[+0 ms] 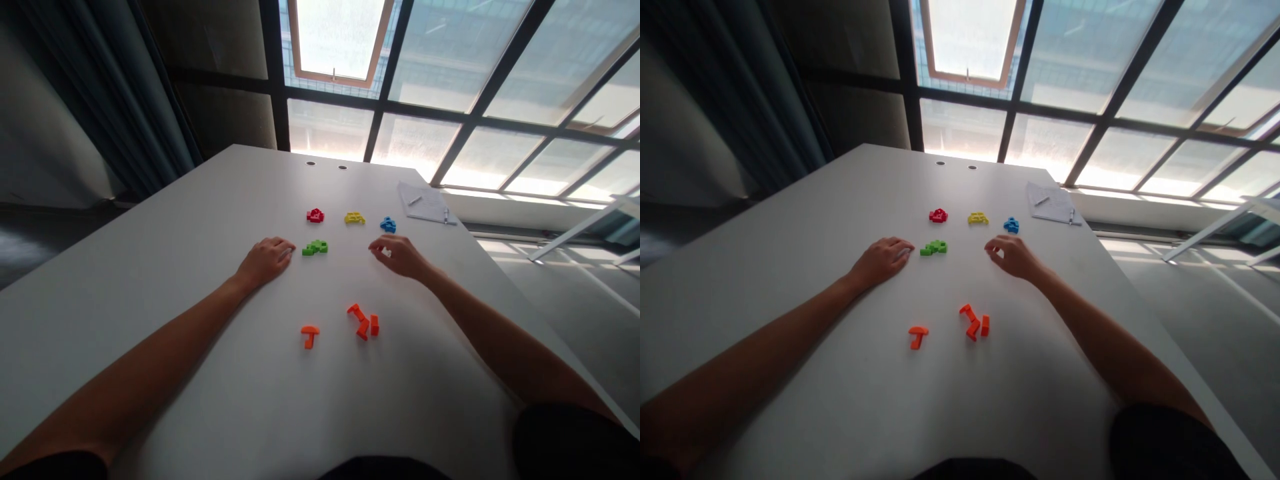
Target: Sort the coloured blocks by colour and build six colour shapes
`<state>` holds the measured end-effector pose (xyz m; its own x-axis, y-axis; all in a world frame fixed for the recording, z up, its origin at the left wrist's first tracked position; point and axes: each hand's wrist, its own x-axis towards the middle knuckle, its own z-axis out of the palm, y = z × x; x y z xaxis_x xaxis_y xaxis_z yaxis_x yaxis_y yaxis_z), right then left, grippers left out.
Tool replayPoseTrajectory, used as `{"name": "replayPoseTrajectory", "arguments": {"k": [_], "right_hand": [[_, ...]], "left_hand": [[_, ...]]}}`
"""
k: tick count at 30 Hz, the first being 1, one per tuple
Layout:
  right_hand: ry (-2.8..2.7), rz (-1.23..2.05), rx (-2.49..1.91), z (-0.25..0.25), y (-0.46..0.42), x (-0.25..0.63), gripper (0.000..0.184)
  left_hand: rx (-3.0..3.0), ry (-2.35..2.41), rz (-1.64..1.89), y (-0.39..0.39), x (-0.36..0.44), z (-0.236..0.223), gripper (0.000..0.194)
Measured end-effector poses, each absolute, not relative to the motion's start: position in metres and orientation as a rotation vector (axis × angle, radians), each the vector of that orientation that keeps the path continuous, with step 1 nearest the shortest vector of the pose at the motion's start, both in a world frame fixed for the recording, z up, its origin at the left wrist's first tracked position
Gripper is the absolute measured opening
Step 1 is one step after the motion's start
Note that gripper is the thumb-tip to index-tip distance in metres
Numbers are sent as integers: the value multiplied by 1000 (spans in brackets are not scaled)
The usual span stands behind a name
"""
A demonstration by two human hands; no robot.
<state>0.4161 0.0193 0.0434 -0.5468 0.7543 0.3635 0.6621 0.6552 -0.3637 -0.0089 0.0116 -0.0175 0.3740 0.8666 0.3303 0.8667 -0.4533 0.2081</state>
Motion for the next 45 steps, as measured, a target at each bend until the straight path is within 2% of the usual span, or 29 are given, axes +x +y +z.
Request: {"name": "replayPoseTrajectory", "arguments": {"k": [4, 9, 18, 25, 31, 34, 37, 41, 45], "right_hand": [[-2565, 507, -627, 45, -65, 401, 17], [-2666, 498, -516, 35, -98, 393, 18], [-2621, 104, -913, 0, -59, 401, 31], [-2634, 28, -1219, 0, -8, 395, 40], [-2526, 65, -1290, -2, 19, 377, 48], [-2436, 137, -1095, -1, 5, 381, 38], [-2417, 387, -753, 9, -30, 393, 22], [-2335, 678, -557, 22, -85, 406, 16], [-2439, 663, -475, 16, -108, 407, 13]], "left_hand": [[-2589, -1657, -632, 13, -10, -19, 39], [-2587, -1653, -595, 15, -11, -20, 39], [-2585, -1630, -612, 16, -12, -20, 40], [-2587, -1629, -612, 18, -12, -20, 41], [-2587, -1618, -615, 17, -13, -20, 40], [-2596, -1619, -617, 16, -12, -20, 40], [-2596, -1623, -622, 16, -11, -20, 40], [-2586, -1637, -623, 16, -11, -20, 39], [-2577, -1645, -618, 16, -12, -21, 39]]}}
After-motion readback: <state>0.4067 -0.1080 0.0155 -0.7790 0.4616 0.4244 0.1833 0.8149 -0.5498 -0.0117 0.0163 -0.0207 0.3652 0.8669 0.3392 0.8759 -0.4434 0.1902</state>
